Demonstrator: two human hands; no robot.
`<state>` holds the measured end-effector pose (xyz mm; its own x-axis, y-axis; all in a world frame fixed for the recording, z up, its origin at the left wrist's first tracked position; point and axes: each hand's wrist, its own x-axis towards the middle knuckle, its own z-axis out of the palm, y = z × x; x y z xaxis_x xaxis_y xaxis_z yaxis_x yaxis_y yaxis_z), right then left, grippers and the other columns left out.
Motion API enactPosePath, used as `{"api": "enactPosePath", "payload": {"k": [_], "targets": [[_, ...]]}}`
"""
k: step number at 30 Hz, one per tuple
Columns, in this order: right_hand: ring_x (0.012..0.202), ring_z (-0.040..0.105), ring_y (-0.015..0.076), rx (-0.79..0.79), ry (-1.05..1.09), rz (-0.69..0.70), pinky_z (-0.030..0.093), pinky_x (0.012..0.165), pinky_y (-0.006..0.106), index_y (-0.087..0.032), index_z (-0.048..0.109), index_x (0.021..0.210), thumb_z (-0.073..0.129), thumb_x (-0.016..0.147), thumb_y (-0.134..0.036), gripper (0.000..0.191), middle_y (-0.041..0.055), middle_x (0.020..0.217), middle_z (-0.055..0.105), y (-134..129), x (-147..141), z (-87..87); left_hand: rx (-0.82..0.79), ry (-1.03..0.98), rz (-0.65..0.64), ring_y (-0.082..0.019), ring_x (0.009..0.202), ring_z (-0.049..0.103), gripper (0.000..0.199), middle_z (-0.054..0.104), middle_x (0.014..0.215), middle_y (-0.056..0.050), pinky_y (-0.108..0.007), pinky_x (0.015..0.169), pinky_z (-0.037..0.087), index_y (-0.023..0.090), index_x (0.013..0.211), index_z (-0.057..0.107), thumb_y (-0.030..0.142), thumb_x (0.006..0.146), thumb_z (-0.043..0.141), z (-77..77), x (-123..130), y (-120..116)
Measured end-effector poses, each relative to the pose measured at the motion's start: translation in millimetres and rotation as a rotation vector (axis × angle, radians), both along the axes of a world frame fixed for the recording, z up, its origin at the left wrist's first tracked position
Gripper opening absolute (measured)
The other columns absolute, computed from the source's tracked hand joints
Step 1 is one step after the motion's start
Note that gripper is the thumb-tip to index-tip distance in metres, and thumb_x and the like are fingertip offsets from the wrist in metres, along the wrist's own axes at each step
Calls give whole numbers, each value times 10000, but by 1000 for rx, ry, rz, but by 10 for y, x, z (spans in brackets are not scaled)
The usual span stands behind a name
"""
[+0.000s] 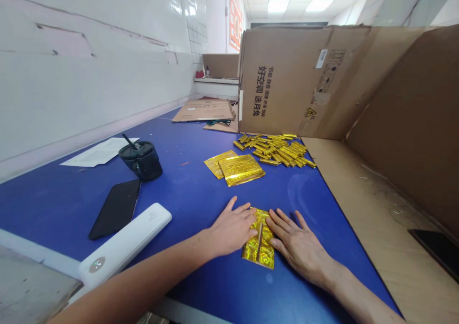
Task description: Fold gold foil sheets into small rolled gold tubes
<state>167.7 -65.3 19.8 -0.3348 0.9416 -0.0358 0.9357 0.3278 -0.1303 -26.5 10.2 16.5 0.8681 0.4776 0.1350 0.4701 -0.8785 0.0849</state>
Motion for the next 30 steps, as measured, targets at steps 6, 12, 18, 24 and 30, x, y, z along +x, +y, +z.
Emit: {"api": "enactPosePath", "payload": {"k": [6, 12, 18, 24, 30], "targets": [[1254, 171, 255, 37, -5, -3, 115, 963, 584, -260, 247, 1313, 303, 861, -415, 481, 24, 1373, 237, -15, 34, -83, 15, -2, -16, -178, 1200, 305, 365, 413, 1264, -75, -402, 995, 149, 186, 1233, 343, 267, 877, 328, -62, 20, -39], [1256, 127, 303, 14, 33, 4, 78, 950, 607, -269, 210, 1324, 394, 772, -544, 643, 46, 1385, 209, -37, 70, -74, 2, 33, -63, -242, 1210, 275, 388, 336, 1308, -92, -472, 953, 189, 297, 1233, 343, 391, 857, 352, -41, -24, -44], [1259, 88, 318, -75, 52, -1, 40, 952, 600, -246, 179, 1334, 479, 655, -627, 834, 76, 1396, 163, -32, 80, -14, -15, 27, -34, -258, 1214, 257, 422, 329, 1306, -104, -496, 940, 197, 291, 1240, 331, 426, 841, 366, -44, 1, -99], [1266, 137, 215, -90, 171, 65, 143, 1002, 484, -275, 272, 1305, 492, 761, -362, 594, 28, 1396, 189, -124, 98, 149, -70, 4, -14, -279, 1227, 220, 499, 291, 1324, -121, -524, 940, 173, 272, 1241, 334, 523, 810, 359, -40, -9, -122], [1246, 216, 196, -32, 165, 130, 208, 993, 469, -299, 449, 1189, 414, 750, -104, 482, 4, 1365, 282, -217, 80, 173, -244, 99, -161, -326, 1255, 93, 907, 132, 1388, -133, -565, 947, 95, 267, 1317, 181, 719, 584, 465, 64, -103, 8]]}}
